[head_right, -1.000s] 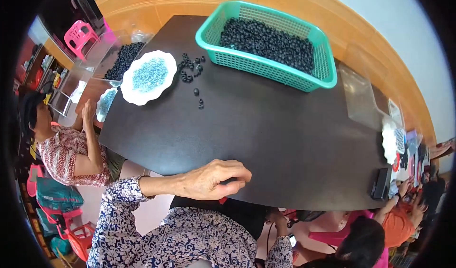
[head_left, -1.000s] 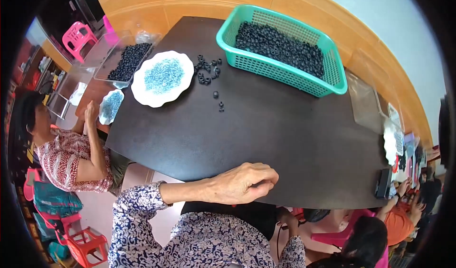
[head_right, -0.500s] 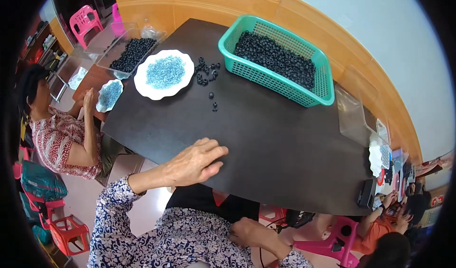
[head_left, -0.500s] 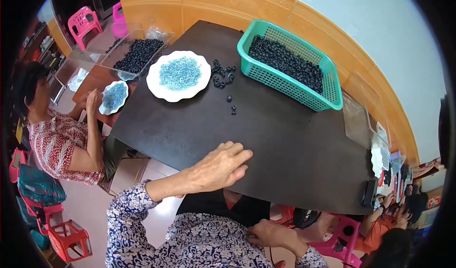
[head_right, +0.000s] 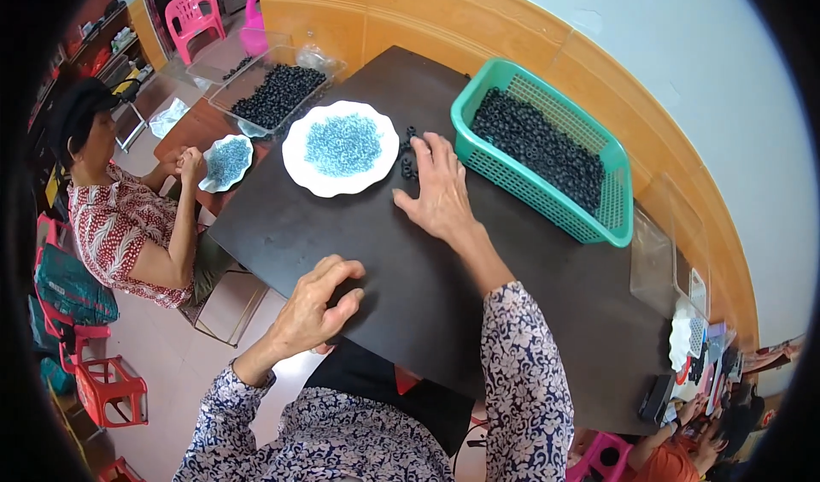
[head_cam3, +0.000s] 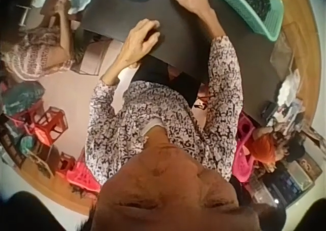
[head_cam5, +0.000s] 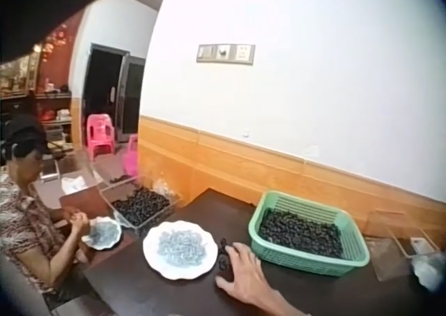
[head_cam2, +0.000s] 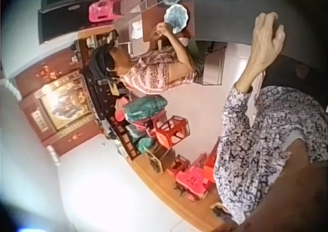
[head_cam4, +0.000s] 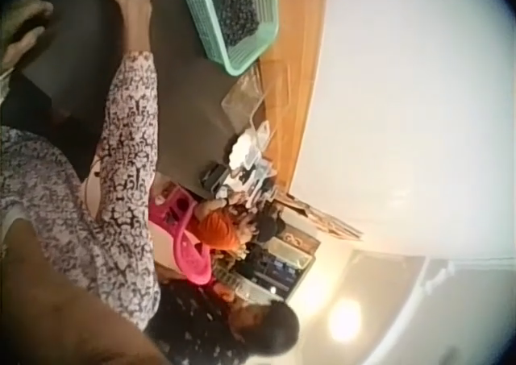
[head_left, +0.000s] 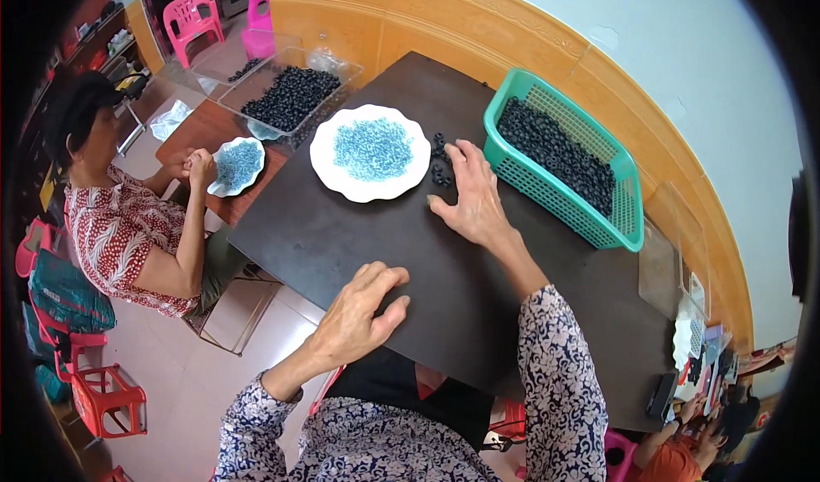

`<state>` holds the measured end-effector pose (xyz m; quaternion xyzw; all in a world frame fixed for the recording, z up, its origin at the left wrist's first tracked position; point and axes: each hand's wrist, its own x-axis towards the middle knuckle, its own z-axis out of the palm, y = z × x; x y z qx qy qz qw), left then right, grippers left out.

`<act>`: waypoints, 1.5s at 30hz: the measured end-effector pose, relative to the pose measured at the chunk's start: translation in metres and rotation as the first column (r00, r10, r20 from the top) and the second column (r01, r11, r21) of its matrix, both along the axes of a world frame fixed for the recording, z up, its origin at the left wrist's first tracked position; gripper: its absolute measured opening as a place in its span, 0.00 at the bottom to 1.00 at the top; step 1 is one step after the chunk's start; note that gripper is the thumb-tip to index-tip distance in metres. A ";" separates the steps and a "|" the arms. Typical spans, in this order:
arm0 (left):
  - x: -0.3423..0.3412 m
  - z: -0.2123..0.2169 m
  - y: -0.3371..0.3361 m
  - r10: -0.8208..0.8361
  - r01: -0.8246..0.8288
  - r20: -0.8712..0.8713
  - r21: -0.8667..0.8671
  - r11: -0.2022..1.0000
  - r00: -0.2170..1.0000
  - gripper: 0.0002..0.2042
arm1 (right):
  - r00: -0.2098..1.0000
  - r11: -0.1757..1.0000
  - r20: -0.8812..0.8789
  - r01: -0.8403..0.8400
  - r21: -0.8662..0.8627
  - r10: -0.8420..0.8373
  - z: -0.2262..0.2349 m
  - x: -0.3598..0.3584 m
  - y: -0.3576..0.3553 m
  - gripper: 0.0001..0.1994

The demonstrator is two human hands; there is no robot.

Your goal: Assembling small hardware components by inserting a tiny blue part into a black circular housing.

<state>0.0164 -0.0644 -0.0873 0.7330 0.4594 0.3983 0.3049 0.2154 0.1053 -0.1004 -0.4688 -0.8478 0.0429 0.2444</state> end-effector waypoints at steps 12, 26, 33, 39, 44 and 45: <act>-0.094 -0.026 0.117 0.491 -0.487 0.205 -0.076 0.870 0.846 0.26 | 0.987 0.986 0.162 0.017 -0.168 0.011 -0.001 -0.011 0.059 0.46; -0.129 -0.014 0.183 0.351 -0.103 0.228 -0.691 0.715 0.908 0.10 | 0.977 0.988 -0.157 -0.132 0.078 0.143 -0.025 0.009 0.052 0.10; -0.132 -0.008 0.180 0.295 -0.025 0.265 -0.704 0.709 0.918 0.11 | 0.973 0.988 -0.181 -0.151 -0.031 0.143 -0.018 0.052 0.006 0.09; -0.106 -0.004 0.173 0.255 -0.042 0.212 -0.687 0.725 0.944 0.11 | 0.973 0.987 -0.170 -0.159 -0.016 0.154 -0.016 0.100 -0.035 0.10; -0.086 0.000 0.165 0.252 -0.042 0.220 -0.670 0.742 0.942 0.09 | 0.977 0.995 -0.199 -0.087 -0.040 0.077 -0.005 0.101 -0.059 0.19; -0.085 -0.001 0.165 0.250 -0.046 0.216 -0.662 0.748 0.944 0.09 | 0.980 0.996 -0.173 -0.094 0.000 0.093 -0.004 0.094 -0.060 0.21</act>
